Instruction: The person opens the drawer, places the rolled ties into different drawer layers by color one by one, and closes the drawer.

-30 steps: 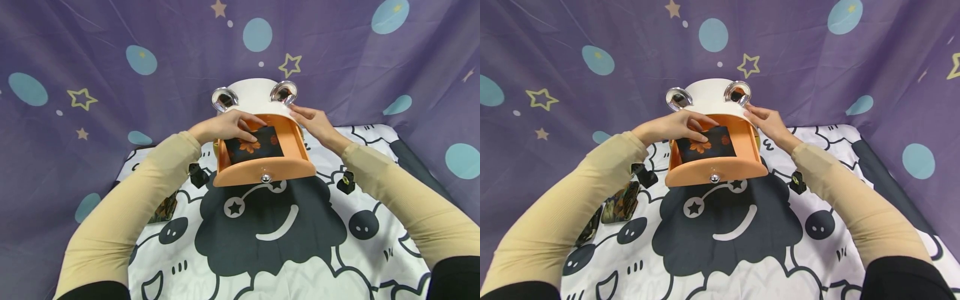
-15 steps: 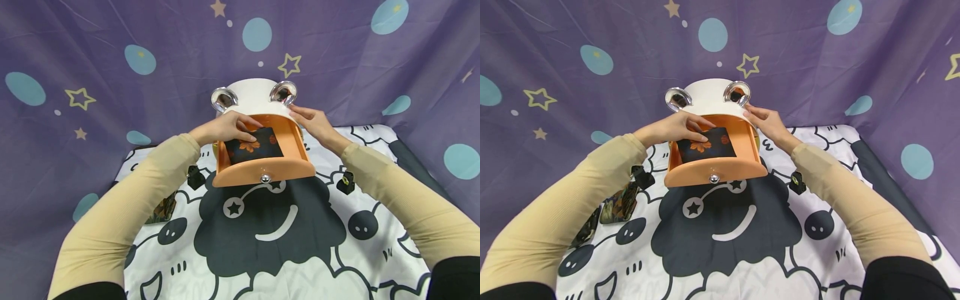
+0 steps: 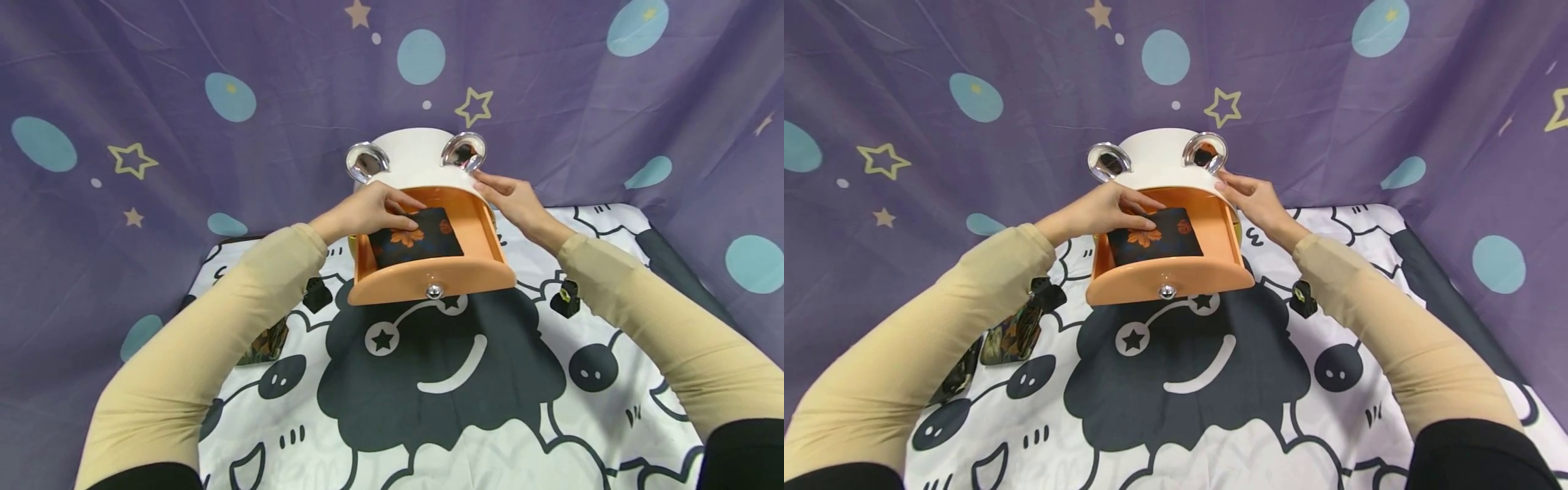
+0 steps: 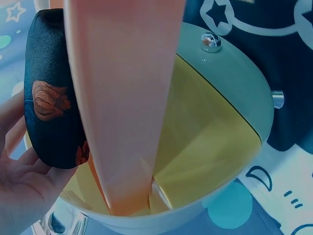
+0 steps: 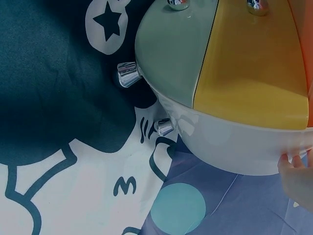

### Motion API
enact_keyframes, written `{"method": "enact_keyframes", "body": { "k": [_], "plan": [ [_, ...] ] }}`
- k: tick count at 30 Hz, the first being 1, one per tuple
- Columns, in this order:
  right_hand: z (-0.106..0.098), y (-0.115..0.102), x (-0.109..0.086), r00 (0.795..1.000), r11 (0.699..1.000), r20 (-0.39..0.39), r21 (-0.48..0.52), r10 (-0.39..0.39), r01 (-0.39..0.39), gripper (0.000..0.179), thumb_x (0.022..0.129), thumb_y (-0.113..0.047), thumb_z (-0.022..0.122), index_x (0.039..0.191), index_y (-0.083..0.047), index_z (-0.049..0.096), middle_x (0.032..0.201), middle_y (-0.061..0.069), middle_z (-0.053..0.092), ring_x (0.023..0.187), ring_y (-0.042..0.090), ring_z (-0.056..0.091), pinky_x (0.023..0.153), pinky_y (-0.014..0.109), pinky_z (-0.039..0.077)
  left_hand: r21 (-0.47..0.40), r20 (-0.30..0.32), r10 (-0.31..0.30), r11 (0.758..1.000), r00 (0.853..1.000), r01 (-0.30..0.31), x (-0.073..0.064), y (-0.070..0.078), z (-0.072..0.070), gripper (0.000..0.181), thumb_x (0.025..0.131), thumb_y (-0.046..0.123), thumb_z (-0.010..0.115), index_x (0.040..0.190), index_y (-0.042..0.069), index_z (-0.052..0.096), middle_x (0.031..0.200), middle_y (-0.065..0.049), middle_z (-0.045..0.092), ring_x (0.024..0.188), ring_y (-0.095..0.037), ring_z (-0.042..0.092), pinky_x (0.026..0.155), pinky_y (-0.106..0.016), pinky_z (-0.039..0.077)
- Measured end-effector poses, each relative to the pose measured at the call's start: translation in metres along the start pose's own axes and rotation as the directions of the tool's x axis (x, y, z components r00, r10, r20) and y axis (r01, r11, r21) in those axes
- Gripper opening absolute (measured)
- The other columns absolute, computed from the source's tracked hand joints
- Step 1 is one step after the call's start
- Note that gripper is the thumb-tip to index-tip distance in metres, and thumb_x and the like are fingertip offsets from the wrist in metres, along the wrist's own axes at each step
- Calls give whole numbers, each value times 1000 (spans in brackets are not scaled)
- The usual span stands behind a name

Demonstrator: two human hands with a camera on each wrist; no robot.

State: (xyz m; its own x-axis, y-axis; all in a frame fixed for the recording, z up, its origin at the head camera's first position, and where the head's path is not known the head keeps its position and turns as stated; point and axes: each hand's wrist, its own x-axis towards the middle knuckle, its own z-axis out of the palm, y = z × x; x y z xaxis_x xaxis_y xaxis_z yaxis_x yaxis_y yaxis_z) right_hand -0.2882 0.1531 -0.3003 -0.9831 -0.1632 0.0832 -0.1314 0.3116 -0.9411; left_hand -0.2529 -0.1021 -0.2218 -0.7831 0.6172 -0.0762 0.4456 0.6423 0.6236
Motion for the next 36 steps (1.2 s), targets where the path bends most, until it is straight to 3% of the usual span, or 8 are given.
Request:
{"method": "enact_keyframes", "body": {
  "k": [7,11,15,24,36],
  "plan": [
    [0,0,0,1000,1000,5,7,-7,7,58,82,-44,56,131,-14,45,135,-1,41,128,16,29,103,38,24,115,-56,52,992,997,-45,-4,-1,2,31,84,16,61,113,8,61,99,-8,66,81,-15,62,65,-25,43],
    [0,1,0,1000,1000,4,19,-13,13,58,82,-44,57,130,-14,45,135,-1,41,128,16,30,103,37,24,145,-76,57,988,995,-45,-6,-2,2,30,85,17,60,113,8,62,93,-7,67,66,-13,58,57,-24,38],
    [0,1,0,1000,1000,2,17,-15,15,57,82,-44,57,130,-15,45,135,-1,41,128,16,31,103,37,24,159,-92,56,986,994,-40,-7,-3,2,30,85,18,59,113,8,61,89,-7,68,61,-13,55,55,-24,38],
    [0,1,0,1000,999,2,22,-23,23,57,82,-43,57,130,-14,45,135,-1,41,128,17,31,104,36,24,238,-150,118,968,982,-80,-11,-2,1,26,84,18,61,106,5,65,92,-7,67,77,-13,62,71,-27,47],
    [0,0,0,1000,1000,-3,20,-7,8,58,81,-44,58,129,-14,47,134,-1,43,128,16,30,104,36,24,323,-174,134,944,976,-72,-21,6,-4,24,84,14,60,106,5,65,92,-9,67,77,-17,61,71,-30,47]
  ]
}}
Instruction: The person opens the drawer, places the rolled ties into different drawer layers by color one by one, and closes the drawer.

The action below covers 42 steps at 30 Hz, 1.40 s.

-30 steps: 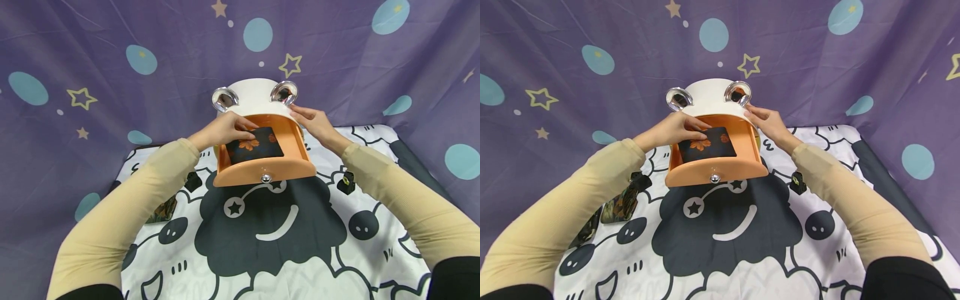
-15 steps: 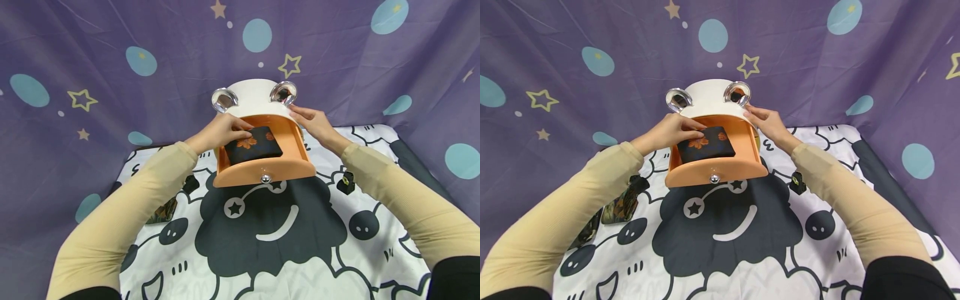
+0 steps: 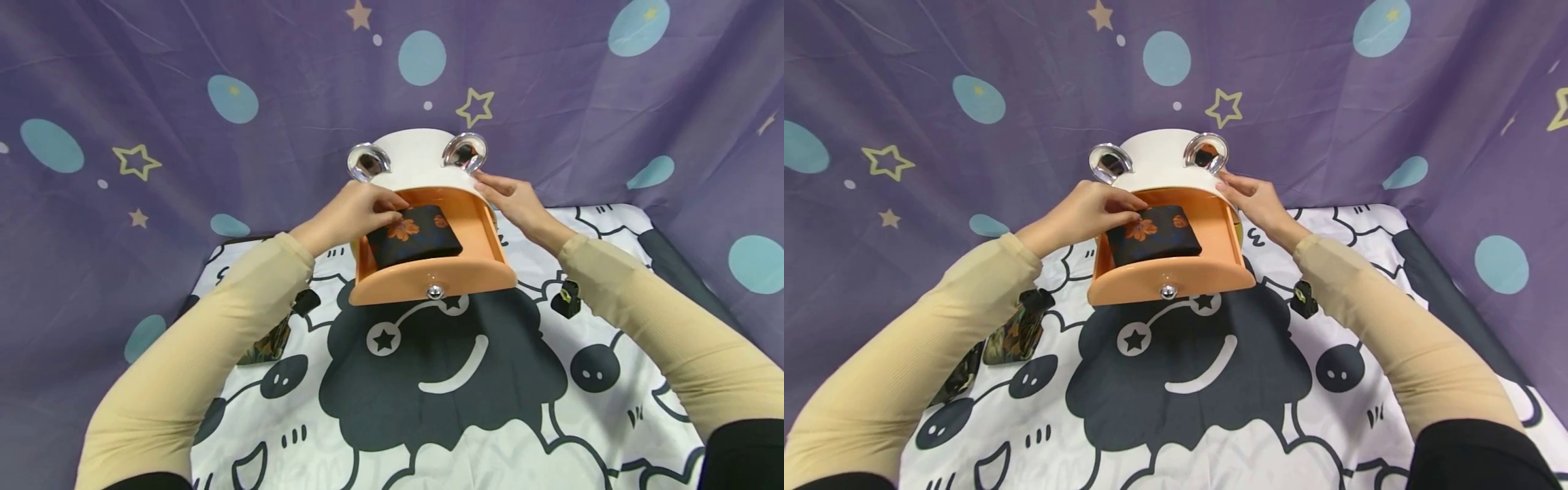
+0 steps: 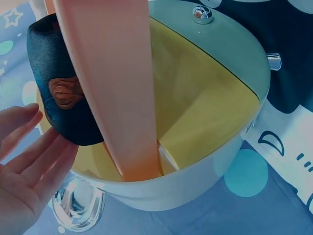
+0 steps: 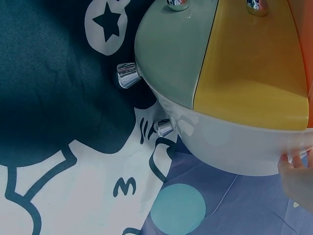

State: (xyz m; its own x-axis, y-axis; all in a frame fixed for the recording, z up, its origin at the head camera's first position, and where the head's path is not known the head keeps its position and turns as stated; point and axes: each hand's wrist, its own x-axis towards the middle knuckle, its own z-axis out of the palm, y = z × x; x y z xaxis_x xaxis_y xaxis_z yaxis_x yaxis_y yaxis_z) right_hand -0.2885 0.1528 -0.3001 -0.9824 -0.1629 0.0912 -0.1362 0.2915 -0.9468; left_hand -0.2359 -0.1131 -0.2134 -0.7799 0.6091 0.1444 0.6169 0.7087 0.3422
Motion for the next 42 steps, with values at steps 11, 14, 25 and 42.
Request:
{"method": "enact_keyframes", "body": {
  "k": [11,14,25,42],
  "plan": [
    [0,1,0,1000,1000,-1,-9,-5,5,58,81,-44,57,129,-13,46,134,0,42,128,15,31,103,36,25,24,-67,23,999,998,-21,-17,9,-7,31,86,16,58,115,5,60,110,-10,61,101,-22,55,87,-33,42],
    [0,1,0,1000,1000,1,-8,-4,4,58,82,-44,57,130,-14,46,134,-1,42,128,16,30,103,37,24,13,-77,29,1000,997,-28,-23,12,-9,33,85,16,59,117,6,58,112,-10,60,104,-22,53,89,-34,41],
    [0,0,-1,1000,1000,2,-2,-1,1,58,82,-44,57,130,-14,46,134,-1,42,128,16,30,103,37,25,-3,-152,136,990,979,-138,-44,26,-9,35,84,17,61,117,7,58,110,-10,57,94,-24,54,78,-36,44],
    [-1,0,0,1000,1000,7,12,13,-13,58,81,-44,58,130,-14,46,133,-2,43,128,16,30,104,38,23,161,-291,500,866,816,-473,-64,43,12,35,74,14,71,106,1,63,108,-15,58,102,-25,53,90,-34,40]
  ]
}}
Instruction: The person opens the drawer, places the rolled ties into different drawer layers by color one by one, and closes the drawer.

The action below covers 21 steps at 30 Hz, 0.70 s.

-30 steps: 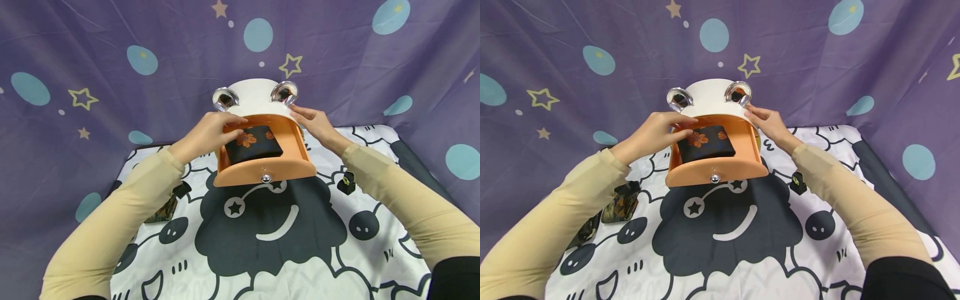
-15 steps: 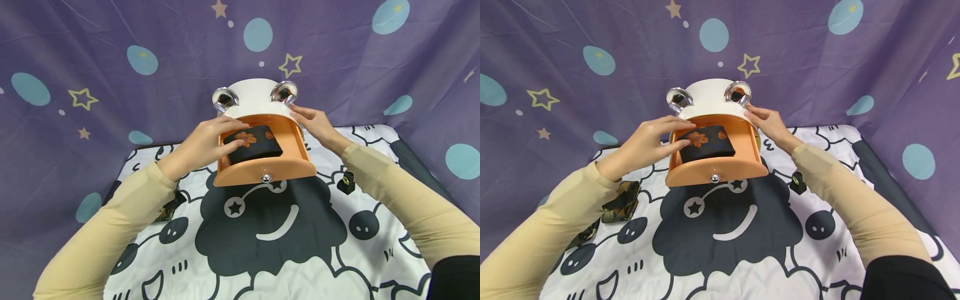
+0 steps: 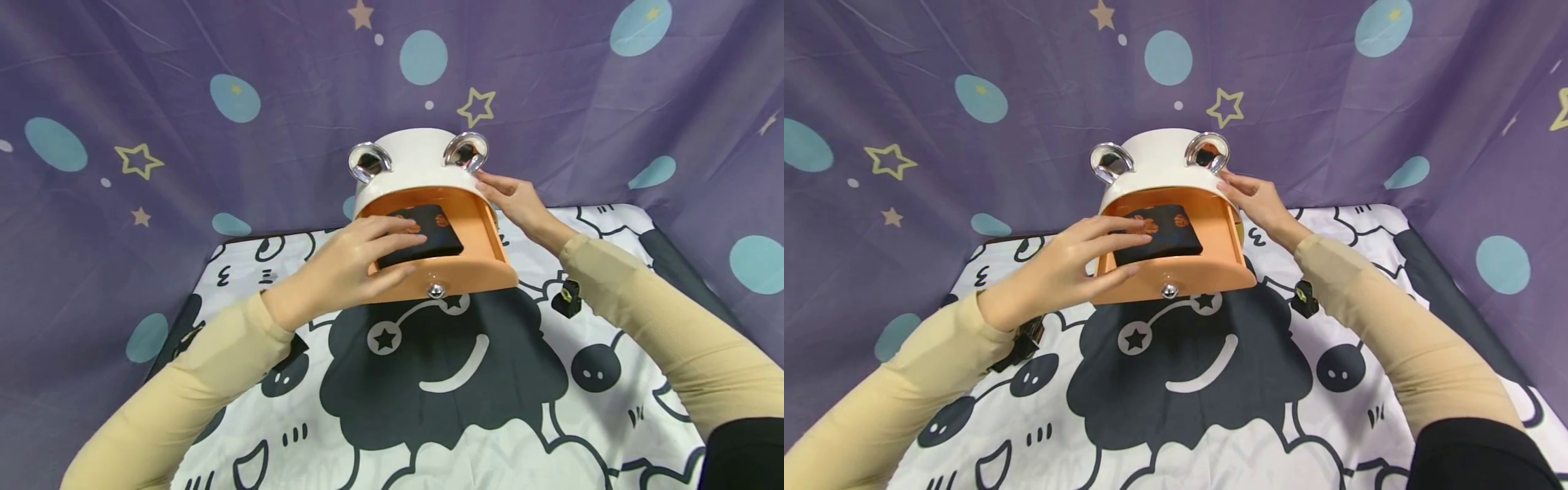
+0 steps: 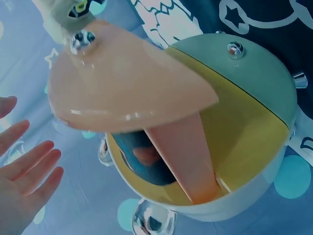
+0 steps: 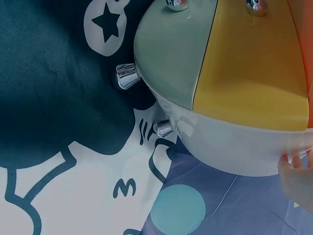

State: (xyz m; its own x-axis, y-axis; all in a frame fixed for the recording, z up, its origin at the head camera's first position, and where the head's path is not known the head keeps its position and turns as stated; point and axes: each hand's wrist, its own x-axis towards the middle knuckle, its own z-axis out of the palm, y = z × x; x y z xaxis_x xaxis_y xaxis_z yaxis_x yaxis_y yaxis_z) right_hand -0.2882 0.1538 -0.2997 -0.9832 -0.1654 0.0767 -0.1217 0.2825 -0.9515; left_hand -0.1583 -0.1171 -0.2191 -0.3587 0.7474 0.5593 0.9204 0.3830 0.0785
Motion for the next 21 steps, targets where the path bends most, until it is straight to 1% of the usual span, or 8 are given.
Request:
{"method": "enact_keyframes", "body": {
  "k": [4,7,9,12,16,19,21],
  "plan": [
    [0,-1,-1,1000,1000,-1,0,1,-1,59,81,-44,58,130,-14,46,133,-2,43,128,15,29,104,37,22,15,-3,19,1000,1000,-18,-3,8,4,36,73,17,71,106,3,64,111,-14,57,103,-25,53,91,-34,39],
    [0,0,-1,1000,1000,-2,-1,2,-2,59,81,-44,58,130,-14,46,133,-2,43,128,15,30,104,37,23,25,-20,37,999,999,-36,-4,14,8,36,74,18,71,106,5,64,110,-13,57,102,-24,53,91,-33,38],
    [0,0,-1,1000,1000,-1,1,0,0,58,81,-44,58,130,-14,46,133,-2,43,128,16,30,104,38,23,42,-39,61,997,997,-59,-5,17,10,35,73,18,71,105,5,64,109,-13,58,100,-24,54,91,-32,39],
    [0,1,0,1000,1000,-4,7,-6,6,58,81,-43,59,129,-14,47,133,-1,44,128,16,30,104,37,23,70,-75,111,992,991,-106,-5,21,14,33,72,15,71,103,4,65,106,-13,59,97,-23,55,89,-32,41],
    [1,1,0,1000,1000,-8,3,-15,15,58,81,-44,59,129,-14,47,132,-1,44,128,16,31,103,37,24,104,-98,167,982,981,-157,-6,26,20,30,73,13,71,101,3,65,102,-13,59,95,-23,56,85,-32,43],
    [1,1,0,1000,1000,-6,-1,-18,18,58,81,-44,58,129,-14,47,133,-1,44,128,16,31,104,37,24,125,-110,177,979,978,-163,-7,29,26,28,75,14,70,99,3,65,99,-12,59,92,-22,57,82,-31,45],
    [1,1,0,1000,1000,-6,-2,-18,18,58,81,-44,58,129,-14,47,133,-1,43,128,16,30,104,37,23,128,-122,162,981,979,-146,-9,31,30,26,75,15,70,98,3,65,98,-11,60,90,-21,57,78,-29,46]
  ]
}}
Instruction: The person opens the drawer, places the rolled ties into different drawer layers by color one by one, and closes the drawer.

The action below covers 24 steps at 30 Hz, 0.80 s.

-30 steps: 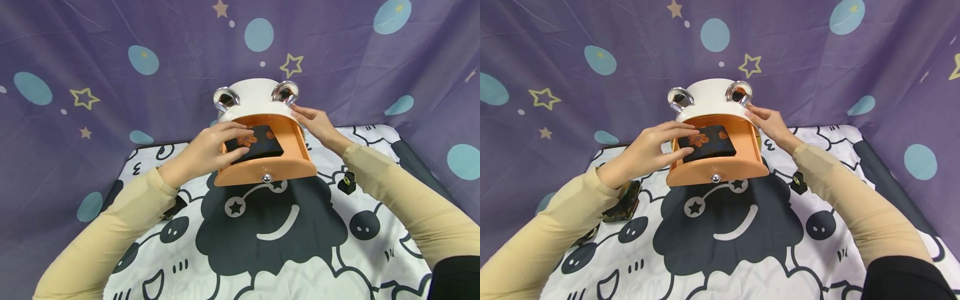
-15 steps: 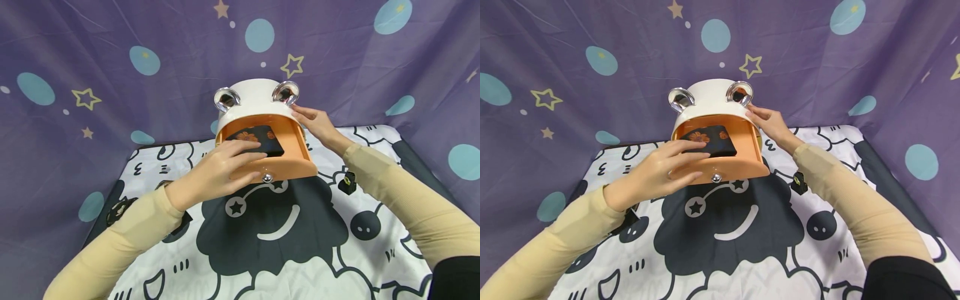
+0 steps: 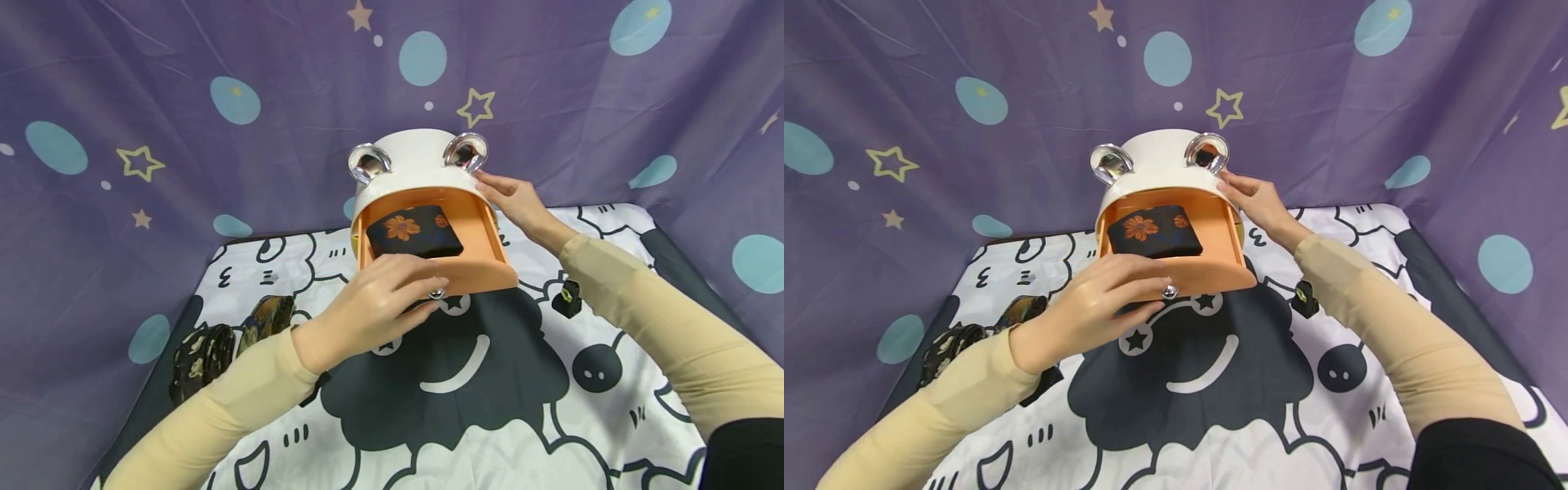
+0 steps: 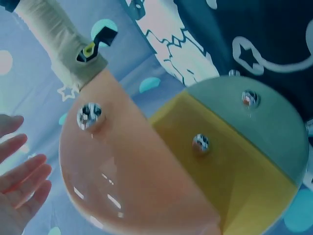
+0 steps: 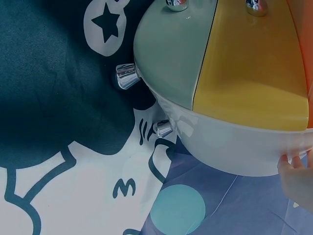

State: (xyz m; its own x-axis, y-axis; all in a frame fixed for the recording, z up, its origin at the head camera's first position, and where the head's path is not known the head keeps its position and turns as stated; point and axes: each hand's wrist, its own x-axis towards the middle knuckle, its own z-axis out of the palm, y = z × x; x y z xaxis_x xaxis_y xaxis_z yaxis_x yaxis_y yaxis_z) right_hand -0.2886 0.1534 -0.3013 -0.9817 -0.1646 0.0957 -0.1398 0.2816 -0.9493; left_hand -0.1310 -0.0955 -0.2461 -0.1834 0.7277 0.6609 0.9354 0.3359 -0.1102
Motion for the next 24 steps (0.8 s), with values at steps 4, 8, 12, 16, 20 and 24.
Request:
{"method": "enact_keyframes", "body": {
  "k": [4,8,12,16,20,24],
  "plan": [
    [0,0,0,1000,1000,2,3,0,0,58,81,-44,58,130,-14,46,133,-1,43,128,16,30,104,37,23,10,-15,-62,998,998,62,-4,4,7,23,75,13,70,95,4,65,95,-10,60,84,-18,58,70,-26,46],
    [0,0,0,1000,1000,-1,4,3,-3,58,81,-44,58,129,-14,47,133,-2,43,128,15,30,104,37,23,38,-26,-118,992,993,119,-7,8,14,21,74,12,71,93,4,65,91,-7,59,82,-17,59,73,-25,47],
    [1,0,1,1000,1000,-2,-4,5,-5,58,81,-44,58,129,-14,47,133,-2,43,128,15,30,104,36,23,68,-33,-159,985,987,161,-10,13,19,22,72,10,71,92,4,66,89,-7,58,81,-17,59,74,-23,47],
    [1,0,1,1000,1000,-9,1,2,-2,58,81,-43,58,129,-12,47,133,-2,43,127,15,31,104,34,24,75,-17,-206,976,978,207,-12,17,23,20,75,12,69,92,3,66,90,-9,58,81,-17,58,72,-21,47],
    [1,0,1,1000,1000,-14,0,7,-7,58,81,-43,59,129,-12,47,132,-2,44,127,14,32,103,34,24,78,-30,-245,966,969,246,-13,20,26,19,74,12,70,91,3,66,89,-9,58,81,-17,57,71,-21,47],
    [1,0,1,1000,1000,-16,-1,13,-13,59,81,-44,59,129,-12,47,132,-2,45,127,15,32,103,35,24,92,-49,-275,956,960,278,-14,21,30,18,74,12,70,90,4,65,88,-8,57,80,-17,57,70,-21,48]
  ]
}}
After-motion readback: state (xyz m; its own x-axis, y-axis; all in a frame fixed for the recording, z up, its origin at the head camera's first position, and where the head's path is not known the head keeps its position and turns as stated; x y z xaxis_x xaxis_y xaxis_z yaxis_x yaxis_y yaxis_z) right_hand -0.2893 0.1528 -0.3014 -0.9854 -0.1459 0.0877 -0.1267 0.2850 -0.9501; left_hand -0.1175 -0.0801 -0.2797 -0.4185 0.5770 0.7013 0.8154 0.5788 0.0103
